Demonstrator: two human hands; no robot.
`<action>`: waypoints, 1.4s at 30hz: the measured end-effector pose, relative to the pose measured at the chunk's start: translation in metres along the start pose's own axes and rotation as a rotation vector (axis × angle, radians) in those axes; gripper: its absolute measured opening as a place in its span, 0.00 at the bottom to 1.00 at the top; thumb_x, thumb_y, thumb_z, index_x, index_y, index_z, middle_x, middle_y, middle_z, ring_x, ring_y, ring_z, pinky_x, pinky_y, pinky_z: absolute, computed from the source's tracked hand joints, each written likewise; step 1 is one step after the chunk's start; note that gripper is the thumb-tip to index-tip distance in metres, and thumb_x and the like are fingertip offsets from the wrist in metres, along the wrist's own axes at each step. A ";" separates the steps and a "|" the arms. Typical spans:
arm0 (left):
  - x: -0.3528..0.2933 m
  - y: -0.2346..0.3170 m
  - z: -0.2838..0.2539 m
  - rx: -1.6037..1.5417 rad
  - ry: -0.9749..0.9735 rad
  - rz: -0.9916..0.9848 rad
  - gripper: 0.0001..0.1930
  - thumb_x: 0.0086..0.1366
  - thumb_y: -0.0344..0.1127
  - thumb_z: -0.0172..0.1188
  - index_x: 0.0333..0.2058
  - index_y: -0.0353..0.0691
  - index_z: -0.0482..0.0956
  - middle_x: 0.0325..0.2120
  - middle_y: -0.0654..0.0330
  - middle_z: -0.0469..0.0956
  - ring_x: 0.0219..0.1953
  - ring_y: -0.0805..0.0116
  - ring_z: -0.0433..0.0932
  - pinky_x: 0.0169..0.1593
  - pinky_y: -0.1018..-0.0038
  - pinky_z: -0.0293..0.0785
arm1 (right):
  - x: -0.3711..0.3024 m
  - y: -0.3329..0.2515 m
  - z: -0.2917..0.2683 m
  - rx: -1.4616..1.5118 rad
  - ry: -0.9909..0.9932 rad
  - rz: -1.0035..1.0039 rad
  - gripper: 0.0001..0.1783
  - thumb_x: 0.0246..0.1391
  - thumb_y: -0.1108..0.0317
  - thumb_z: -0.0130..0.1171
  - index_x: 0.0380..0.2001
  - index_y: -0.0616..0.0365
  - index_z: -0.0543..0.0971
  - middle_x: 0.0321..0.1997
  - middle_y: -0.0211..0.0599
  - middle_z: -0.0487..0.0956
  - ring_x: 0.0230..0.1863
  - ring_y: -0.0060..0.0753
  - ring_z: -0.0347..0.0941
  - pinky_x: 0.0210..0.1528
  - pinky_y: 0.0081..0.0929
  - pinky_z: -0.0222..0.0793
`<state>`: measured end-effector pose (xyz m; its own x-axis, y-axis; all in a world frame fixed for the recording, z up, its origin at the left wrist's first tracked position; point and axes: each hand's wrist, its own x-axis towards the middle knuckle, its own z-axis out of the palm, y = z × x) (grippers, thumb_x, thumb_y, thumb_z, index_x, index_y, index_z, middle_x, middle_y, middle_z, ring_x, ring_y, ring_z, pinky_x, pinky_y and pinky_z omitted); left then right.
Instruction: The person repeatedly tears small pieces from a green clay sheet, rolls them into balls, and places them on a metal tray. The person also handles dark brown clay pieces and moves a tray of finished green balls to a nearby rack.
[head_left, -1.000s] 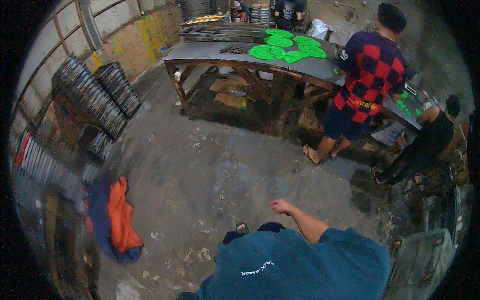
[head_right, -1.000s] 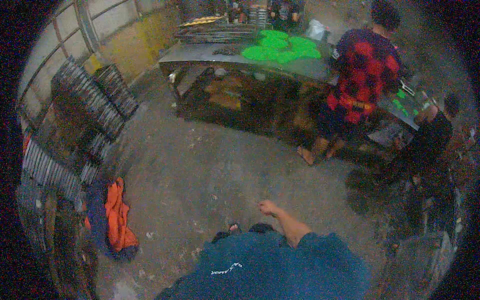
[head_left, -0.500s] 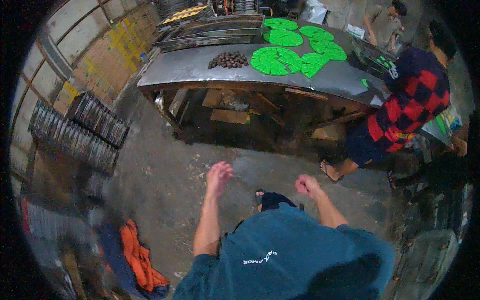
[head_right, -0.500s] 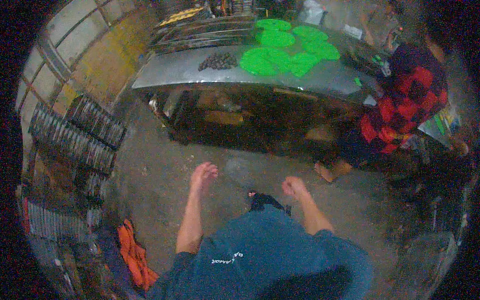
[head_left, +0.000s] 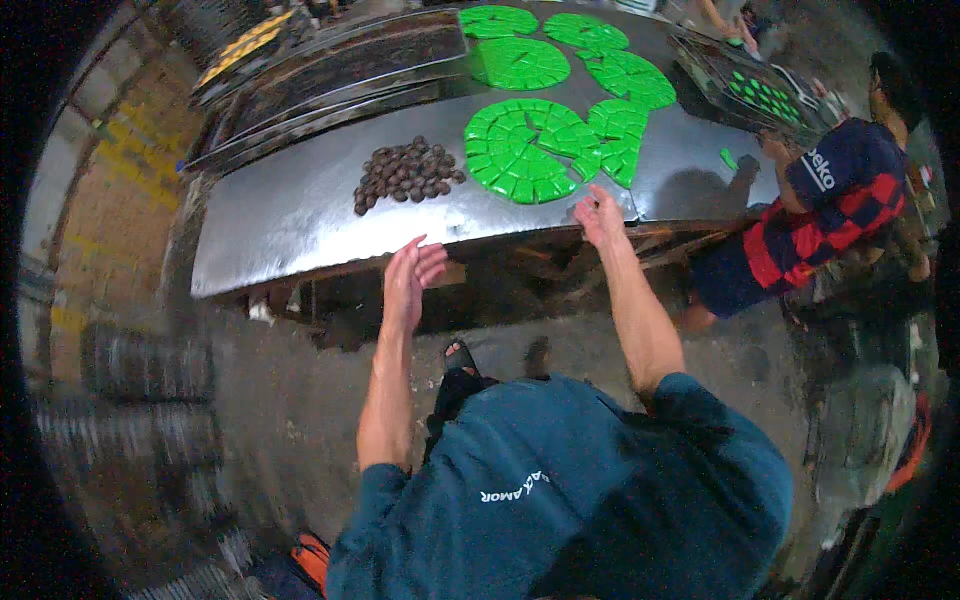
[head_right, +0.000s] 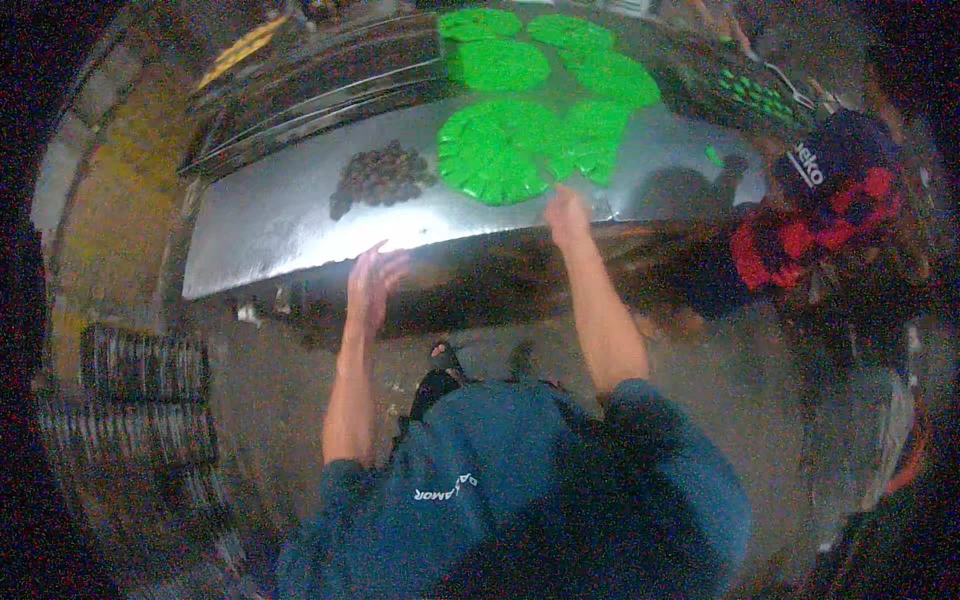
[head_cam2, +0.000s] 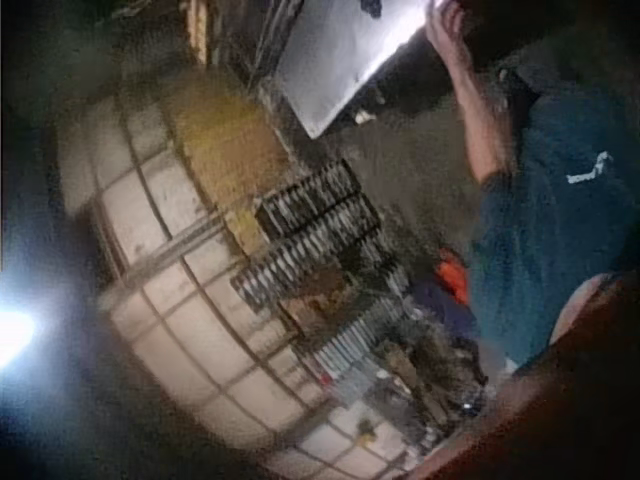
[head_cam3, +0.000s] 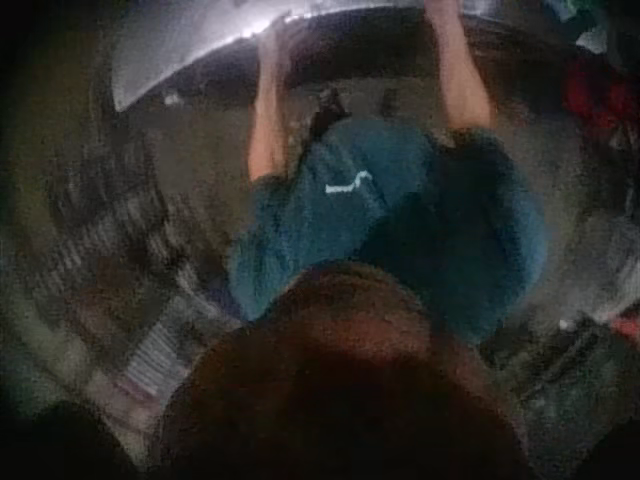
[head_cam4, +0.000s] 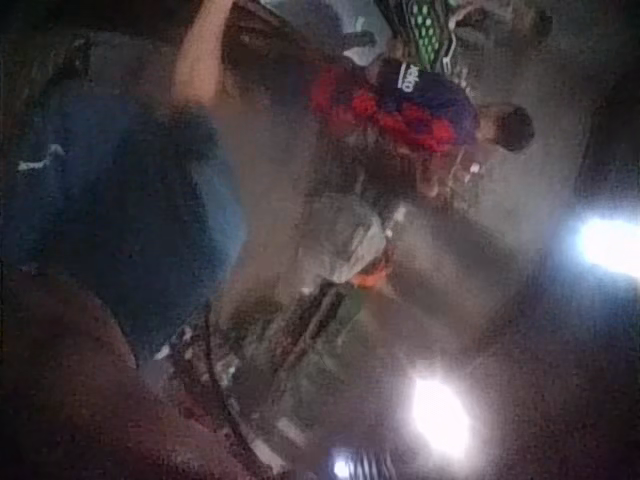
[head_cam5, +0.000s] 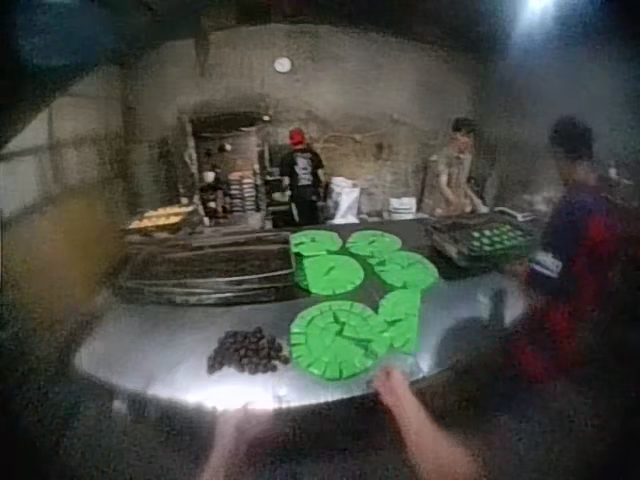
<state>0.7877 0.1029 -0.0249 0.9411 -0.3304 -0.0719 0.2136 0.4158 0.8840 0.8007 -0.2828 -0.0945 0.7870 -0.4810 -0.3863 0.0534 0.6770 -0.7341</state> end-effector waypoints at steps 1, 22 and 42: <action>0.040 0.009 0.004 0.025 -0.029 -0.010 0.24 0.68 0.44 0.50 0.56 0.34 0.65 0.48 0.50 0.73 0.48 0.62 0.75 0.50 0.69 0.73 | 0.014 0.006 -0.007 0.007 0.034 0.022 0.27 0.53 0.61 0.59 0.53 0.56 0.65 0.45 0.40 0.67 0.45 0.40 0.68 0.46 0.37 0.68; 0.394 -0.048 0.036 1.318 -0.203 -0.109 0.25 0.50 0.40 0.63 0.40 0.23 0.72 0.32 0.45 0.78 0.31 0.52 0.80 0.36 0.60 0.73 | 0.041 0.034 0.079 -0.941 0.195 -0.213 0.19 0.47 0.66 0.62 0.43 0.62 0.74 0.37 0.35 0.73 0.39 0.29 0.71 0.41 0.28 0.67; 0.382 -0.010 0.062 0.495 -0.609 -0.702 0.22 0.55 0.38 0.66 0.44 0.30 0.75 0.38 0.52 0.77 0.36 0.69 0.78 0.39 0.74 0.76 | 0.056 0.016 0.145 -0.455 0.087 0.114 0.30 0.47 0.70 0.62 0.55 0.64 0.67 0.52 0.45 0.72 0.52 0.37 0.69 0.55 0.31 0.64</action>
<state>1.1283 -0.0800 -0.0330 0.3272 -0.7901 -0.5184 0.3998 -0.3813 0.8335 0.9347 -0.2181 -0.0471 0.7167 -0.4757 -0.5100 -0.3207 0.4245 -0.8467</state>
